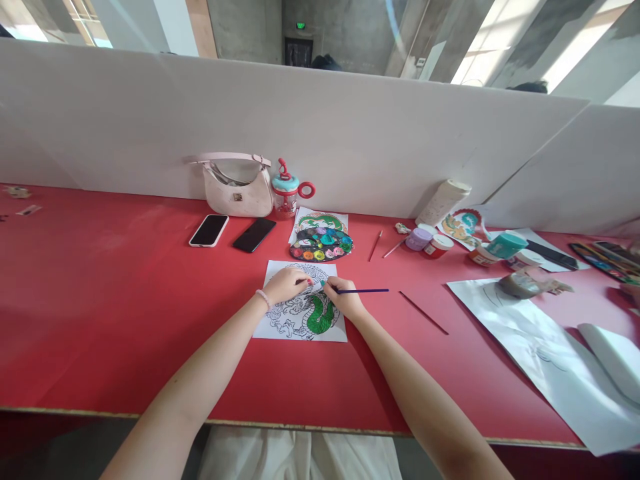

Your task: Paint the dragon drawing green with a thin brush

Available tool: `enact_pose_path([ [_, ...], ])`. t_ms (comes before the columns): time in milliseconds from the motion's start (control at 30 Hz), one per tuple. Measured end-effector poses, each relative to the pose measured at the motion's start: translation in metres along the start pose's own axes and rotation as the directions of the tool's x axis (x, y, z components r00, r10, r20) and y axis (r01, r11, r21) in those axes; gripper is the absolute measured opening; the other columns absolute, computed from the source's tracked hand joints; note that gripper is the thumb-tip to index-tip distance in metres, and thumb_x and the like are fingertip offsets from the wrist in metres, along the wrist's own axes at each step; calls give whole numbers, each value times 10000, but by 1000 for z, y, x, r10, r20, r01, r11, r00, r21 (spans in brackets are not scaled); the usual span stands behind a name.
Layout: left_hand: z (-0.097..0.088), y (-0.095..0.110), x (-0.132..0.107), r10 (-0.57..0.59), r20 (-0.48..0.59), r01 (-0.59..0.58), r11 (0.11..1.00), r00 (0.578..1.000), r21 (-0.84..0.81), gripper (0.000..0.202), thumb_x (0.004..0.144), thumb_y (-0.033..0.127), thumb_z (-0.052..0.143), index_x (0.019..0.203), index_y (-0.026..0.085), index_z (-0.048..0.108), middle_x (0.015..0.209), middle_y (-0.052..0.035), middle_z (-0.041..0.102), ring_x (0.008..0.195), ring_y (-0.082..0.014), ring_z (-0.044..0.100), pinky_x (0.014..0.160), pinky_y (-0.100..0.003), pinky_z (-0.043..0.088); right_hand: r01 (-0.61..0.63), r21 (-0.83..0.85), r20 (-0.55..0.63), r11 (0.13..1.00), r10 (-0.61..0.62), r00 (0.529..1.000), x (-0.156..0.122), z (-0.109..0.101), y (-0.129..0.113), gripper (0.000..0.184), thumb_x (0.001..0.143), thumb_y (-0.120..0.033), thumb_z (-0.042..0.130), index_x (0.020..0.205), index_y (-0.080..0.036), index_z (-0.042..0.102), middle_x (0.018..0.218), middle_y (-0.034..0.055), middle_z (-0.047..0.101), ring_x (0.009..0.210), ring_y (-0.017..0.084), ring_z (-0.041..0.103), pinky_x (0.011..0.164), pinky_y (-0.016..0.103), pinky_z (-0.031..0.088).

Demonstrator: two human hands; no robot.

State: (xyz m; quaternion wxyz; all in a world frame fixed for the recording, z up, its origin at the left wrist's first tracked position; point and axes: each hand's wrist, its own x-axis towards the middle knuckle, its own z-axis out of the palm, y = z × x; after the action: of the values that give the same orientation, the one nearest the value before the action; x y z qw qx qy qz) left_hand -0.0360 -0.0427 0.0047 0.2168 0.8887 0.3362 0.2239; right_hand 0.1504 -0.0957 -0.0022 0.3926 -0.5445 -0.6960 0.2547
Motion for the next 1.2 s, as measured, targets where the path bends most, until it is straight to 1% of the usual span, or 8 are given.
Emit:
enact_pose_path([
  [133,-1,1,0,1,-1,-1,1000,1000,2,249,839,216,450,880,233,696,907,1,697,907,-164,600,856,-320,443,-8,1,-20,1000,8,1000,0,0,0,312,768,-328,415,529,-196,265,512,-43,253,513,78,246,479,226,225],
  [300,-1,1,0,-4,6,4,1000,1000,-5,256,844,218,442,879,230,695,914,-2,696,914,-162,598,860,-314,438,0,8,8,1000,0,1000,-1,0,-3,319,769,-342,426,531,-195,272,521,-43,261,518,79,255,484,220,243],
  [500,-1,0,0,-2,2,2,1000,1000,-4,253,849,236,445,875,222,696,919,-11,697,915,-166,601,846,-317,445,-23,-3,-34,1000,22,999,1,-1,-2,313,755,-311,424,522,-197,250,498,-45,248,501,75,245,469,226,215],
  [767,1,-1,0,-1,-23,1,1000,1000,-18,253,843,234,441,854,225,694,921,-3,697,917,-162,604,845,-308,448,-19,-6,-32,1000,19,999,0,0,-2,305,741,-293,428,514,-195,250,492,-44,249,496,74,247,465,227,214],
  [1033,1,-1,0,5,-10,-5,1000,1000,-16,256,844,230,440,867,224,695,922,-4,699,917,-161,604,853,-310,441,-20,-2,-39,1000,20,999,0,-1,-2,306,746,-302,428,517,-194,255,497,-45,248,499,73,247,467,223,222],
  [1200,0,0,0,-2,-6,1,1000,1000,-18,255,844,235,443,866,225,697,912,-7,699,910,-160,603,839,-301,445,-36,-1,-56,999,36,998,0,-2,-2,301,738,-267,425,510,-196,242,485,-45,254,487,73,256,461,224,215],
])
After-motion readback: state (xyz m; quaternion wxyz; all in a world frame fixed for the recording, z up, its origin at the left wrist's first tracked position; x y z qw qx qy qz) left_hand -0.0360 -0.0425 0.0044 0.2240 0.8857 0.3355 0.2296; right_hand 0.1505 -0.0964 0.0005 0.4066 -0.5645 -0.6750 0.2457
